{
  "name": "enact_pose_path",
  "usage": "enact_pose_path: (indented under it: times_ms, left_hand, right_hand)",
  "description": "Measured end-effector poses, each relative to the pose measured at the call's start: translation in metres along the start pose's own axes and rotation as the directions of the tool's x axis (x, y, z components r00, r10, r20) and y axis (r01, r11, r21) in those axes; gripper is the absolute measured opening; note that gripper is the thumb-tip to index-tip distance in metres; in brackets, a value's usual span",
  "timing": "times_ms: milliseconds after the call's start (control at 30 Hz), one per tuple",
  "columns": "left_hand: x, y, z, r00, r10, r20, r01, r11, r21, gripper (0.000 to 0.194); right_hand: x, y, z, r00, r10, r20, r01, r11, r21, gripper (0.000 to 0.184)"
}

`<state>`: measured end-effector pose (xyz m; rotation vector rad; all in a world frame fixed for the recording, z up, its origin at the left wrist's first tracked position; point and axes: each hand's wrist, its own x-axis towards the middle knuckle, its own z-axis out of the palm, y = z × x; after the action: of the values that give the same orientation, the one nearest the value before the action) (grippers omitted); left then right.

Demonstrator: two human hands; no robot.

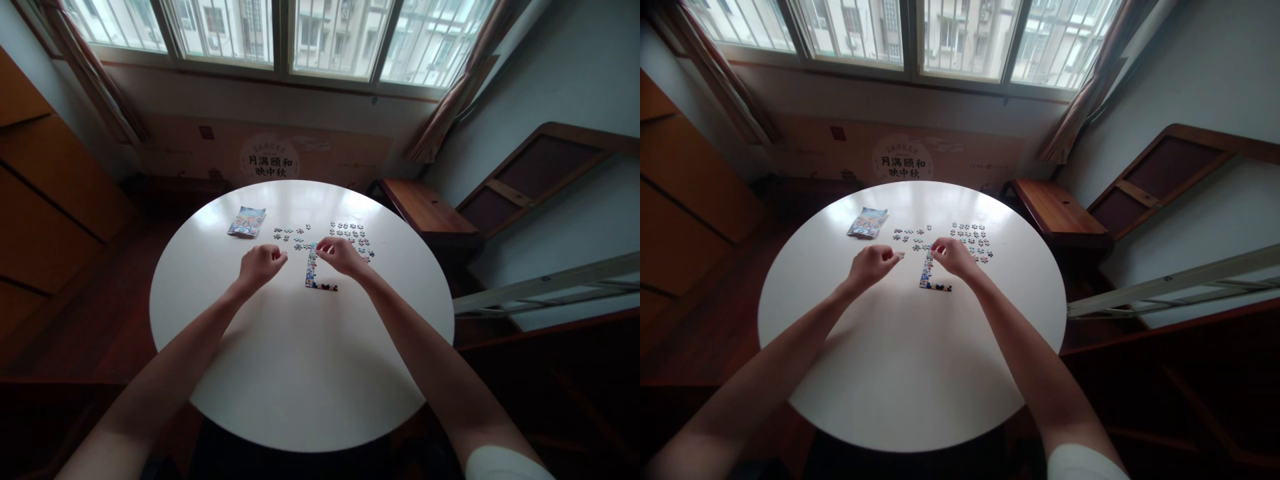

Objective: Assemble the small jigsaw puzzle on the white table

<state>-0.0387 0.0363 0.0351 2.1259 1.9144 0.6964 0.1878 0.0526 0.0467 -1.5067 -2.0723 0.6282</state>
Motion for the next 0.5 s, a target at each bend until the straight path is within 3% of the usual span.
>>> enact_pose_path:
  times_ms: [100, 233, 400, 500]
  left_hand:
    - [0.014, -0.018, -0.006, 0.979, -0.188, -0.072, 0.189, 0.982, 0.006, 0.03]
    - [0.029, -0.045, -0.013, 0.925, -0.359, -0.127, 0.355, 0.934, -0.052, 0.025]
    - [0.034, -0.059, -0.016, 0.903, -0.406, -0.142, 0.389, 0.911, -0.135, 0.027]
    - [0.034, -0.059, -0.016, 0.905, -0.397, -0.152, 0.378, 0.915, -0.141, 0.026]
  right_hand:
    - [0.039, -0.017, 0.008, 0.996, -0.088, -0.003, 0.088, 0.996, -0.017, 0.014]
    - [0.088, -0.035, 0.027, 0.998, -0.064, 0.023, 0.066, 0.994, -0.088, 0.016]
    - [0.128, -0.049, 0.059, 0.994, 0.097, 0.055, -0.079, 0.961, -0.267, 0.015]
    - [0.142, -0.053, 0.074, 0.992, 0.123, 0.037, -0.104, 0.938, -0.33, 0.017]
